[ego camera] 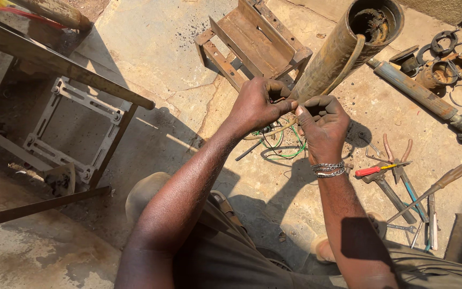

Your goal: The person sits on the ground and works on a cylindrical metal object with wires. They use pliers to strip and twist wires, then connect them to a clamp meter to test the circuit.

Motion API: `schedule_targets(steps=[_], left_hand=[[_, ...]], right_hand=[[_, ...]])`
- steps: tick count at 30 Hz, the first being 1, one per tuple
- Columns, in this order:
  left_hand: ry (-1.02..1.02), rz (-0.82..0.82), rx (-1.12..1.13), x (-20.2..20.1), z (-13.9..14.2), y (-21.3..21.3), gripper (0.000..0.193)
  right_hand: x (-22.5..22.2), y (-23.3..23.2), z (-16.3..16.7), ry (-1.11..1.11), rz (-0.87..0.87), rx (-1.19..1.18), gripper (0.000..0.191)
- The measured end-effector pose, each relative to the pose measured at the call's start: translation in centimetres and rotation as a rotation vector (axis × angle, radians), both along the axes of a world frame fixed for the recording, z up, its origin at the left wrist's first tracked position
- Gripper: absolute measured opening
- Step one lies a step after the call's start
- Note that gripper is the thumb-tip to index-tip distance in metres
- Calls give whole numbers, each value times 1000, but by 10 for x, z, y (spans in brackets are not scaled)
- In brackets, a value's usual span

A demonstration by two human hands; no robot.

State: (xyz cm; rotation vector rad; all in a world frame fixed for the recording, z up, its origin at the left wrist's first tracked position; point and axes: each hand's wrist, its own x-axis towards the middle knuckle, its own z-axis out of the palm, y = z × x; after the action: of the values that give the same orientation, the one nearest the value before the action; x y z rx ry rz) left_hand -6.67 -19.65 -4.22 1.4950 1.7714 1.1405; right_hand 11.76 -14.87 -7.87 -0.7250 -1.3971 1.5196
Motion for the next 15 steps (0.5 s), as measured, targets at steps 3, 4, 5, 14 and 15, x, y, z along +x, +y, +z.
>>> schedule_targets(steps=[3,4,5,14,15], left_hand=[[-10,9,4,2,3,-1,24],[-18,12,-4,2,4,-1,23],[-19,11,3,3,4,-1,23],[-36,-3,24,0,1,-2,24],[-21,1,25,0,1,-2,24]], right_hand=[[1,0,1,-12,10,29,17],[1,0,2,-2,14,21,17],[1,0,2,9,19,13,17],[0,-2,5,2,39,-1,16],[0,-2,5,-4,37,0,16]])
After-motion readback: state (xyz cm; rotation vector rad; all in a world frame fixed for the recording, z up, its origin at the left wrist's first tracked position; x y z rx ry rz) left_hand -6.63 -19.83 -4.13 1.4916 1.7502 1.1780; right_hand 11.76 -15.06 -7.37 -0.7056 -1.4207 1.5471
